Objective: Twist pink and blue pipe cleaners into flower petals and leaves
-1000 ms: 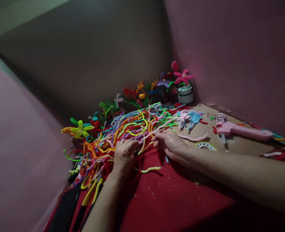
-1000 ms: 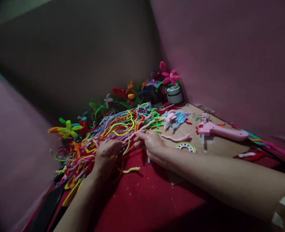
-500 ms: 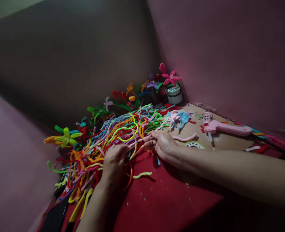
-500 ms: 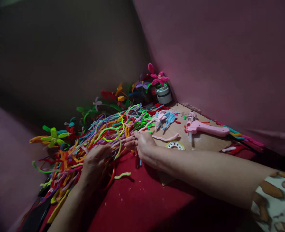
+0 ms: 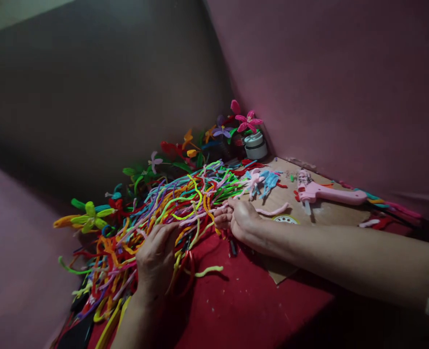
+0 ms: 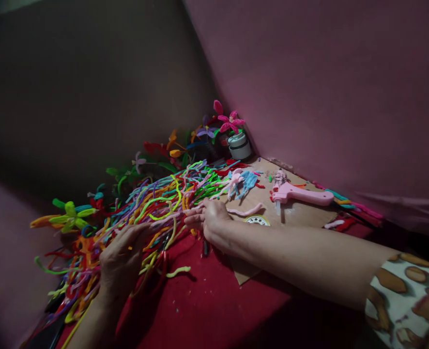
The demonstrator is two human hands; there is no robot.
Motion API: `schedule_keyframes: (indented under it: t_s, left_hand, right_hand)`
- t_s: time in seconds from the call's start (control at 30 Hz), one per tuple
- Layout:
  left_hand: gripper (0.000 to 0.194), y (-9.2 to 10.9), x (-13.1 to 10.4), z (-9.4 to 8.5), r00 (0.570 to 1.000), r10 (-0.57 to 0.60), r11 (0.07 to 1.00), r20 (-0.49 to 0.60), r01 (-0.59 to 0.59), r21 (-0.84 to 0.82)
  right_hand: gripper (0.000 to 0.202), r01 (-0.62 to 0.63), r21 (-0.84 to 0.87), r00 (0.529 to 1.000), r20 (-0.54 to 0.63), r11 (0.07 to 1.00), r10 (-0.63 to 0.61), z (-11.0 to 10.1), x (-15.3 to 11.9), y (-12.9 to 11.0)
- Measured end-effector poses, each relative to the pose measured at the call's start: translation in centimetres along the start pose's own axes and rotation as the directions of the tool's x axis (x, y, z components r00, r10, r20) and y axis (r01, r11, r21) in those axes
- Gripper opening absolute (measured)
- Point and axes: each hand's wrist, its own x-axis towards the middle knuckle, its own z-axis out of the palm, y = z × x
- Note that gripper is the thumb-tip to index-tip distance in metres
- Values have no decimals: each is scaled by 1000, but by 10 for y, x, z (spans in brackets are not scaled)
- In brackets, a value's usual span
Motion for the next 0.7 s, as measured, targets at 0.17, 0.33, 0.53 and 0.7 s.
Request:
schedule_keyframes:
  t_s: [0.17,0.33,0.53,0.7]
  left_hand:
    - [12,9,-1,1,997,36,999,68,-37,12]
    - [15,13,-7,7,985,37,994,166,-52,91]
    - [26,29,-12,4,887,-118,990,446,70,123]
    - [23,53,-19,0,778,-81,986,623,153,-63]
  right_hand:
    - [13,-45,53,998,-31,998,47,10,-20,-10]
    - [19,-56,7,997,58,998,55,11,-26,-9]
    - [16,27,11,999,36,1000,-27,10,-22,-11]
    - [20,34,105,999,-30,994,-31,14,-20,-23]
